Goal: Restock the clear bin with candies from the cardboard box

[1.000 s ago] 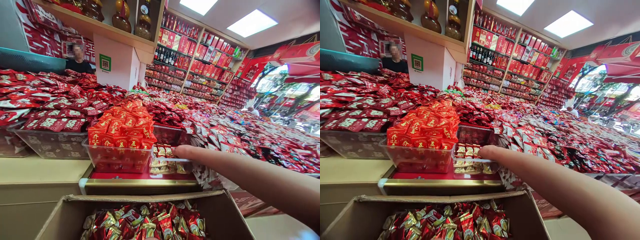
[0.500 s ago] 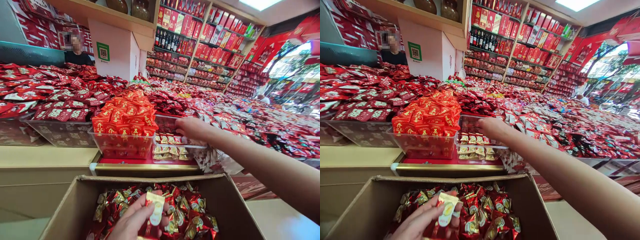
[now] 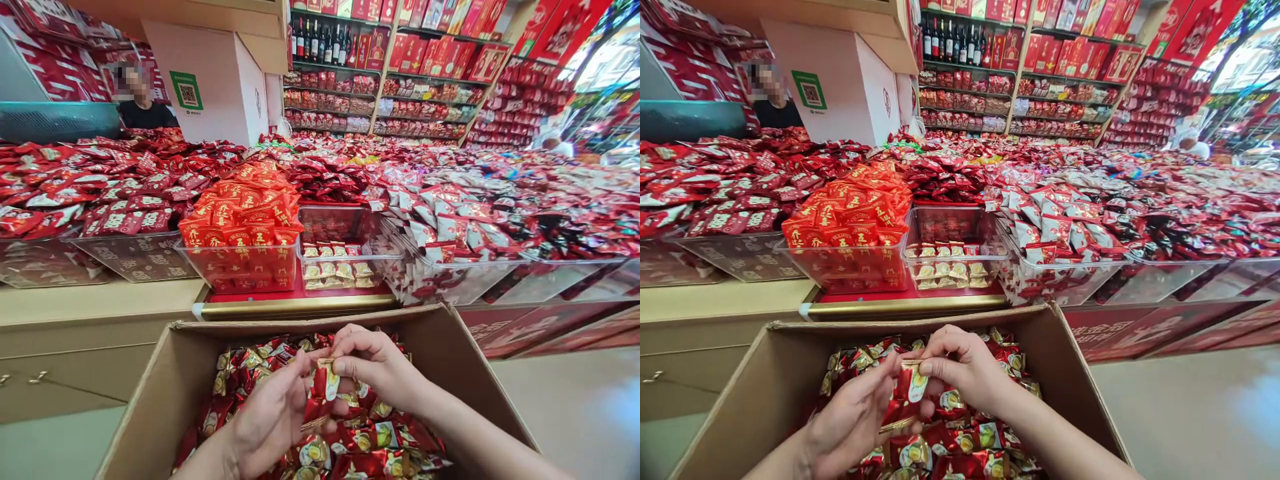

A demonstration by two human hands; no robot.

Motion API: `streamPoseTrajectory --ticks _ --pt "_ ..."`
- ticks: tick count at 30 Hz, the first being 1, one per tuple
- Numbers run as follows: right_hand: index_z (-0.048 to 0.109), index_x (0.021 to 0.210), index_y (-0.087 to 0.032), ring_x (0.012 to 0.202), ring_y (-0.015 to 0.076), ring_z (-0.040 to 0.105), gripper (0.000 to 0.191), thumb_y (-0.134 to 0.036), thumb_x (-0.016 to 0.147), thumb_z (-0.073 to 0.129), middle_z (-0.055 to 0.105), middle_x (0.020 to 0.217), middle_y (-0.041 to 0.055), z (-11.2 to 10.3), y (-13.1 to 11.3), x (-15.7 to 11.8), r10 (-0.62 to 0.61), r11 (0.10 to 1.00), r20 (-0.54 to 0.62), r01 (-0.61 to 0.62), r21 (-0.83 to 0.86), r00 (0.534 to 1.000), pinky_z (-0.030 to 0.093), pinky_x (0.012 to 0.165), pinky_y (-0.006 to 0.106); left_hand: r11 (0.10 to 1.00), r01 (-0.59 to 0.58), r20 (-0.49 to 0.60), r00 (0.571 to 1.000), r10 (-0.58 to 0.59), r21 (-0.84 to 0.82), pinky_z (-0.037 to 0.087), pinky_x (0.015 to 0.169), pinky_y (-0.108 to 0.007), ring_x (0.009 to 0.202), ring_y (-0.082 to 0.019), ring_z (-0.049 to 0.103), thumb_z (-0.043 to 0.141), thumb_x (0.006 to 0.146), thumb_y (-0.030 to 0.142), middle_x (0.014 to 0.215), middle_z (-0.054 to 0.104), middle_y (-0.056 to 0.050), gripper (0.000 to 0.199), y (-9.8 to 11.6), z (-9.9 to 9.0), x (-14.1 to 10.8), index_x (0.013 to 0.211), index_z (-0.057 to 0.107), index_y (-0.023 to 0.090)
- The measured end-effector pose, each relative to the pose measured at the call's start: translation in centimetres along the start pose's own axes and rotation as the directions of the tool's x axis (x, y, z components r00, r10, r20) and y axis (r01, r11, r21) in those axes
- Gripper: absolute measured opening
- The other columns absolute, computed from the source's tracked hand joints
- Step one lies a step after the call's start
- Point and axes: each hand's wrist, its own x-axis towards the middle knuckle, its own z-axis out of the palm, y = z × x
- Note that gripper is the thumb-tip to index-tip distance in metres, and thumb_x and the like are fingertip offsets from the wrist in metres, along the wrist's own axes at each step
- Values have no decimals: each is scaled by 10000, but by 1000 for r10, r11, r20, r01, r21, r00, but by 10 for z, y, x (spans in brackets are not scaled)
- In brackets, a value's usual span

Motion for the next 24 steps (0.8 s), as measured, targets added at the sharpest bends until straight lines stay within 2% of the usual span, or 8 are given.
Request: streamPoseTrajectory --ticks 2,5,8,10,15,20,22,24 --pt "643 688 -171 741 114 501 123 -294 686 628 530 756 14 -4 -1 0 10 997 -1 -10 72 1000 414 695 239 1000 29 23 999 -29 4 432 615 -258 684 -141 610 444 828 330 787 661 -55 275 -2 1 1 1053 513 187" --pt "625 794 -180 590 83 488 234 -391 694 597 528 735 4 -1 0 -4 179 955 -46 -162 250 983 426 520 213 992 -91 -95 990 99 92 434 648 -229 697 -107 594 603 737 217 810 662 -20 260 -7 4 7 991 550 205" --pt "577 832 -166 472 63 472 348 -479 681 565 534 699 -5 3 2 -7 338 863 7 -313 397 941 409 417 203 929 -242 -259 913 316 280 428 745 -219 775 -111 578 676 655 147 785 660 -4 217 -11 5 14 854 590 163" --pt "564 758 -139 462 61 488 325 -428 627 637 551 647 -9 2 3 -6 353 862 41 -342 374 935 415 441 199 885 -267 -267 885 382 382 441 746 -227 772 -119 581 689 625 111 788 663 -8 238 -12 6 17 833 582 154" --pt "528 647 -122 426 55 475 271 -354 619 666 560 559 -15 -8 10 -3 377 854 -23 -337 397 926 388 431 191 885 -236 -218 914 343 402 463 749 -265 804 -149 594 672 615 85 846 644 -27 381 -9 5 15 958 524 164" --pt "494 670 -138 457 72 507 269 -332 619 673 566 594 -19 -3 13 -3 387 799 -73 -295 525 919 422 470 219 898 -263 -269 890 367 353 483 624 -259 735 -149 585 653 666 229 853 626 -28 413 -8 8 11 1032 463 199" --pt "472 661 -144 451 81 513 292 -349 610 675 563 585 -20 3 12 -3 378 815 -84 -288 502 922 420 470 227 904 -262 -309 877 369 338 491 595 -269 723 -163 589 685 628 278 856 630 -29 413 -9 8 12 982 488 200" --pt "449 651 -154 465 84 514 308 -343 595 685 547 573 -32 5 9 -4 351 856 -72 -288 430 934 406 475 217 881 -252 -352 845 402 400 484 573 -245 652 -143 587 717 584 258 749 641 -2 348 -10 6 14 869 530 188"
